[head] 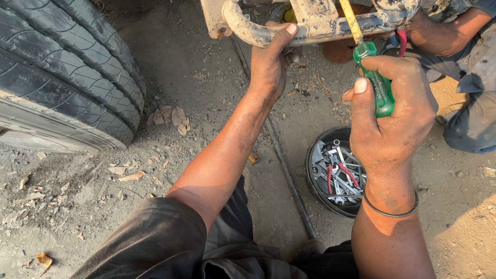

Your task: The person uses a screwdriver to adjust a component under the front of a vehicle. They hold the tool with both hands and apply torque to a fastener while seated on the ground.

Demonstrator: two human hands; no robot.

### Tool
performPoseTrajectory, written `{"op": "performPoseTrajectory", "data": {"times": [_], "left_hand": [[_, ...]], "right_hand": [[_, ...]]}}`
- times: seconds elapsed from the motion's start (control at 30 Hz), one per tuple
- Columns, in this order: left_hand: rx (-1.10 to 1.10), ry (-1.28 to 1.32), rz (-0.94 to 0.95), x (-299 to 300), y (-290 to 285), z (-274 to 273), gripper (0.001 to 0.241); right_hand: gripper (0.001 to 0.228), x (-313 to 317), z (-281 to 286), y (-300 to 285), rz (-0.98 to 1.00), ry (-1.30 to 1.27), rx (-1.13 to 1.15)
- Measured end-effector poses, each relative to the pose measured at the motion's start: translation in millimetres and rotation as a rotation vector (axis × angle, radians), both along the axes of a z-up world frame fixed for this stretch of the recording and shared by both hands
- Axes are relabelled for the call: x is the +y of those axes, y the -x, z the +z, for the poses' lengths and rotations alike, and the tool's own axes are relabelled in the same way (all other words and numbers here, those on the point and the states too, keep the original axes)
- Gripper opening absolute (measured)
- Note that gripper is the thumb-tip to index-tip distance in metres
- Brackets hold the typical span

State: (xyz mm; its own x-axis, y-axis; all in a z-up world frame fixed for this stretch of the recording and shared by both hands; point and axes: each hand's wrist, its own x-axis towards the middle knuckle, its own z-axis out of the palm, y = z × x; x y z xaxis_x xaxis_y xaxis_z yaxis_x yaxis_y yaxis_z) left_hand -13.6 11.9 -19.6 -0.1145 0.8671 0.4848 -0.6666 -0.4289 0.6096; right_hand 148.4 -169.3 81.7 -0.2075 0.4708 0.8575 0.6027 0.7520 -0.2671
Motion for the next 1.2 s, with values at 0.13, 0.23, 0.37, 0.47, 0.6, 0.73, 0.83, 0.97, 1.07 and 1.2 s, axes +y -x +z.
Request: {"op": "performPoseTrajectory", "data": {"times": [0.13,0.23,0.37,0.47,0.6,0.73,0.83,0.97,1.07,1.2], "left_hand": [[0.004,0.009,0.005,2,0,-2,0.037],[0.004,-0.007,0.009,4,-1,-5,0.038],[0.016,-0.006,0.009,7,0,-8,0.038],[0.013,-0.023,0.007,11,-1,-8,0.037],[-0.093,-0.009,-0.024,13,-9,-9,0.036],[-0.259,-0.012,-0.088,17,-21,-9,0.037],[-0.283,0.052,-0.124,17,-23,-11,0.038],[-0.270,0.131,-0.121,17,-23,-9,0.035],[-0.294,0.115,-0.146,16,-28,-5,0.035],[-0.306,0.173,-0.127,15,-31,-5,0.034]], "right_hand": [[0.010,2,-1,-1,-0.006,-0.013,-0.018],[0.015,1,-4,-1,0.061,0.060,0.112],[0.018,-8,-2,-2,-0.167,-0.039,-0.050],[0.024,-13,6,-2,-0.341,-0.067,-0.214],[0.029,-14,22,3,-0.518,-0.071,-0.405],[0.027,-22,45,10,-0.655,-0.238,-0.712],[0.023,-24,59,17,-0.813,-0.309,-0.975],[0.033,-18,70,17,-0.888,-0.333,-1.121],[0.038,-11,71,7,-0.869,-0.081,-1.035],[0.035,6,59,-1,-0.776,0.026,-0.858]]}}
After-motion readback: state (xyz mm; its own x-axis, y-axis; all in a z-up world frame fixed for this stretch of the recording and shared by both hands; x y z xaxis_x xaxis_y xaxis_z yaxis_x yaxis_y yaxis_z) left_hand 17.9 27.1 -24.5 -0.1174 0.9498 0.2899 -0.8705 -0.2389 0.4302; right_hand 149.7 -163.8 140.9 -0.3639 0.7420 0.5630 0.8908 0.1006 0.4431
